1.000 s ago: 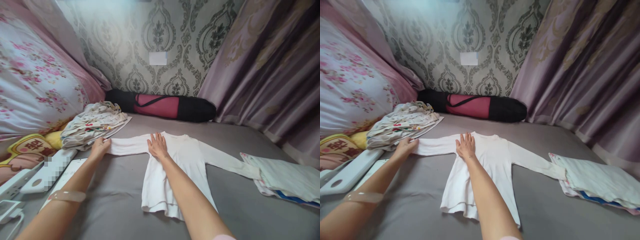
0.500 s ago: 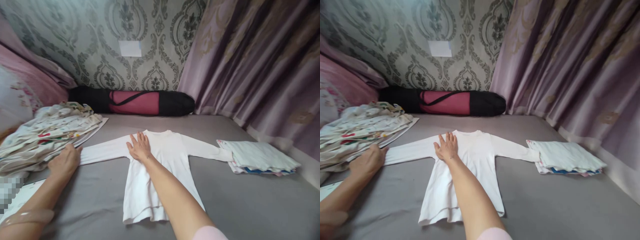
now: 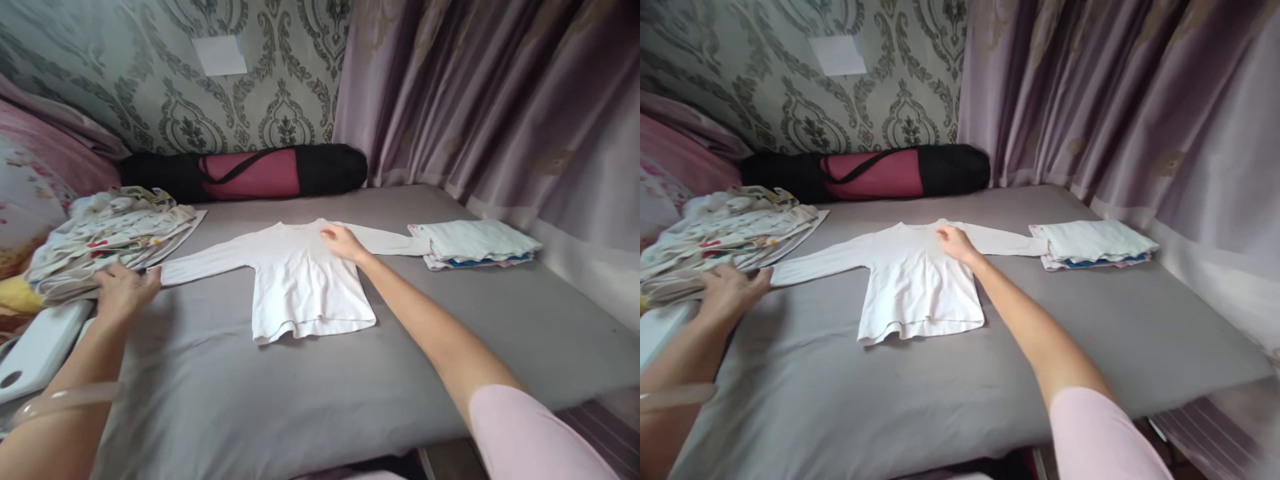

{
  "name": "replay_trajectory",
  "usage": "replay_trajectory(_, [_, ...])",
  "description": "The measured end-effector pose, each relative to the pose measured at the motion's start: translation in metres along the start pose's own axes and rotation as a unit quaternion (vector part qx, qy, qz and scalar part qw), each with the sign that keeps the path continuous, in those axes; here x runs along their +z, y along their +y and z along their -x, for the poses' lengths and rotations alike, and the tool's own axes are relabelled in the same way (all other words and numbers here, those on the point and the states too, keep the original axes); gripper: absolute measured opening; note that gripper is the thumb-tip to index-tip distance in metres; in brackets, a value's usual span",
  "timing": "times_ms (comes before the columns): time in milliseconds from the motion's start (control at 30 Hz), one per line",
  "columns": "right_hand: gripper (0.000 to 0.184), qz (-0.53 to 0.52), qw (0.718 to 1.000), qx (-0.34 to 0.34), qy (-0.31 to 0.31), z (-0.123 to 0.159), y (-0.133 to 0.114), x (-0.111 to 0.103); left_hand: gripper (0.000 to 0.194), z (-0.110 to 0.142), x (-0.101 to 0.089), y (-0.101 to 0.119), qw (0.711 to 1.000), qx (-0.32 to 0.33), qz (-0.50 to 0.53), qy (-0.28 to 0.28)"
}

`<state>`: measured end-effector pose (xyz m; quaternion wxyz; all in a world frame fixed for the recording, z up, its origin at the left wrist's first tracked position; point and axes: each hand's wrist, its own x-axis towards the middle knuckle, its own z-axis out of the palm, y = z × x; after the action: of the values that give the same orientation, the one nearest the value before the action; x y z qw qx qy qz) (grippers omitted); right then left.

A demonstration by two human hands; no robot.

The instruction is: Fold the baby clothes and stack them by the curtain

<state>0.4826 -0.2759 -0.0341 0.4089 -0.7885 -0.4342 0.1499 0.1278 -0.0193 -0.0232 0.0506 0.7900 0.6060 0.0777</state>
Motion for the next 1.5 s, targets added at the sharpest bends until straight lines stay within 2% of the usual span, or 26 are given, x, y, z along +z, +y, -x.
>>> replay_trajectory(67, [0.018, -0.030, 0.997, 0.075, 0.001, 0.040, 0.020, -0.028, 0.062, 0.016, 0.000, -0.006, 0.999, -0.020, 0.001, -0.038])
replay_trajectory(100, [0.016, -0.051, 0.992, 0.115, -0.006, 0.061, 0.026, -0.039, 0.053, 0.027, 0.001, -0.006, 0.997, -0.013, 0.023, -0.076])
replay_trajectory(167, [0.014, -0.076, 0.982, 0.169, -0.030, 0.099, 0.033, -0.053, 0.046, 0.056, 0.002, -0.001, 0.978, 0.018, 0.117, -0.170])
replay_trajectory(200, [0.014, -0.080, 0.979, 0.183, -0.047, 0.116, 0.033, -0.056, 0.049, 0.073, 0.003, 0.004, 0.960, 0.035, 0.178, -0.215])
replay_trajectory(267, [0.016, -0.059, 0.978, 0.178, -0.085, 0.145, 0.029, -0.058, 0.063, 0.110, 0.005, 0.018, 0.926, 0.049, 0.271, -0.258])
replay_trajectory(300, [0.018, -0.035, 0.982, 0.159, -0.100, 0.157, 0.026, -0.056, 0.067, 0.128, 0.006, 0.027, 0.914, 0.090, 0.289, -0.272])
replay_trajectory(367, [0.029, 0.034, 0.987, 0.105, -0.116, 0.175, 0.018, -0.052, 0.068, 0.157, 0.010, 0.043, 0.904, 0.137, 0.307, -0.265])
replay_trajectory(467, [0.046, 0.132, 0.985, 0.043, -0.102, 0.191, 0.011, -0.045, 0.073, 0.181, 0.022, 0.059, 0.885, 0.178, 0.342, -0.259])
replay_trajectory(533, [0.045, 0.170, 0.981, 0.020, -0.091, 0.197, 0.009, -0.041, 0.073, 0.187, 0.031, 0.063, 0.891, 0.185, 0.342, -0.233])
replay_trajectory(633, [0.037, 0.192, 0.978, -0.005, -0.077, 0.201, 0.009, -0.035, 0.061, 0.189, 0.039, 0.065, 0.906, 0.188, 0.327, -0.194])
replay_trajectory(800, [0.034, 0.204, 0.979, 0.001, -0.024, 0.197, 0.015, -0.029, 0.043, 0.192, 0.032, 0.072, 0.912, 0.190, 0.326, -0.160])
replay_trajectory(933, [0.036, 0.203, 0.979, 0.015, -0.029, 0.199, 0.009, -0.028, 0.045, 0.194, 0.029, 0.073, 0.923, 0.193, 0.306, -0.133])
replay_trajectory(1133, [0.049, 0.230, 0.970, 0.067, -0.032, 0.203, -0.005, -0.020, 0.051, 0.188, 0.040, 0.072, 0.943, 0.224, 0.211, -0.126])
replay_trajectory(1267, [0.039, 0.263, 0.960, 0.095, -0.012, 0.203, -0.009, -0.015, 0.049, 0.184, 0.043, 0.069, 0.943, 0.252, 0.183, -0.115])
replay_trajectory(1367, [0.034, 0.283, 0.955, 0.092, -0.019, 0.205, -0.012, -0.017, 0.050, 0.182, 0.038, 0.062, 0.940, 0.276, 0.177, -0.099])
replay_trajectory(1500, [0.036, 0.313, 0.947, 0.054, -0.051, 0.205, -0.012, -0.032, 0.049, 0.171, 0.031, 0.046, 0.928, 0.329, 0.162, -0.070])
